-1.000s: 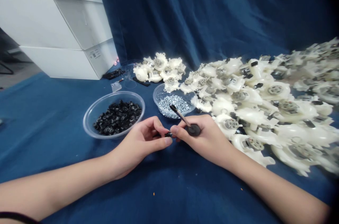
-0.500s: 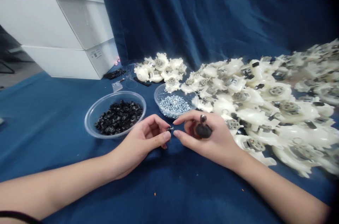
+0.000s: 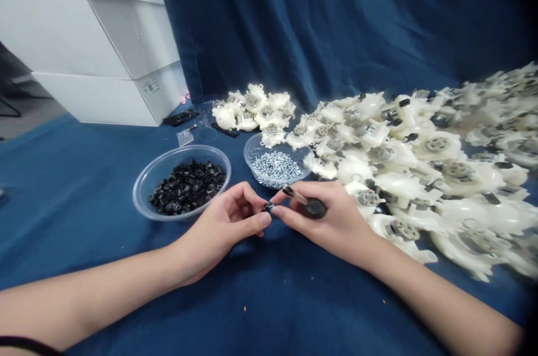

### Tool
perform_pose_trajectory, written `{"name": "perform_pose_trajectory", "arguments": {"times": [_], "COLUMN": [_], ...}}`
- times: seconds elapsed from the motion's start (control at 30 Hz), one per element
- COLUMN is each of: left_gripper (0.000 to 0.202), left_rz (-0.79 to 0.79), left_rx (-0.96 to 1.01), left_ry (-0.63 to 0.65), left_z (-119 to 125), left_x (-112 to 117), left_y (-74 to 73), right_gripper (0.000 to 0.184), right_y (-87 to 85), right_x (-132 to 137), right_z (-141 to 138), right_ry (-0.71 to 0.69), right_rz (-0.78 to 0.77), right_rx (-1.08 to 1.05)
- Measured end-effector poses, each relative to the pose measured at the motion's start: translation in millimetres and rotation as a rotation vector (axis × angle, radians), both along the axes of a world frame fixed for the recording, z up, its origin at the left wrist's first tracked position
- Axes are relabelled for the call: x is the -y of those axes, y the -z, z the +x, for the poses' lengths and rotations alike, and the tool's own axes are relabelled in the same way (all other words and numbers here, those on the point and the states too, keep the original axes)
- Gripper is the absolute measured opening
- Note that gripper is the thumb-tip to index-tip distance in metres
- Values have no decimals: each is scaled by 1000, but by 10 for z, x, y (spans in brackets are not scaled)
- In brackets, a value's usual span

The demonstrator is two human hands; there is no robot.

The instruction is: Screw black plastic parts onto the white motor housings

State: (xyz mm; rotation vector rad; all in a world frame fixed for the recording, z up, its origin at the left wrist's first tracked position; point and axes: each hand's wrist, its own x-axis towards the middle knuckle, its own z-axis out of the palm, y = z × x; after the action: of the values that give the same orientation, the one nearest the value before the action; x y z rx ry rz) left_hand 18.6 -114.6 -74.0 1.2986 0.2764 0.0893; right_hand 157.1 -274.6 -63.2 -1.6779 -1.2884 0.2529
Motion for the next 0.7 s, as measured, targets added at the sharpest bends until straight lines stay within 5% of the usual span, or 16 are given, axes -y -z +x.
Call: {"name": "perform_pose_trajectory", "arguments": {"times": [0.27,0.47,0.57,0.7], "left_gripper": [29,21,20,25], "left_rz": [25,-13,-74,-93], "left_rx": [-20,-54,-38,-93], "left_ry": [-26,-19,14,3], "left_z": [3,17,17,14], "left_x": [9,18,11,-10], "left_y": [-9,-41,-53,-52], "right_gripper": [20,31,26,29], "right_y": [-7,-189,-326,-408], "right_x": [-11,175,311,489], "right_z": [28,51,65,149], "right_ry": [-17,-6,-40,61], "right_rz": [-140,-310,-363,-250], "right_rx": [-27,-142,-47,253]}}
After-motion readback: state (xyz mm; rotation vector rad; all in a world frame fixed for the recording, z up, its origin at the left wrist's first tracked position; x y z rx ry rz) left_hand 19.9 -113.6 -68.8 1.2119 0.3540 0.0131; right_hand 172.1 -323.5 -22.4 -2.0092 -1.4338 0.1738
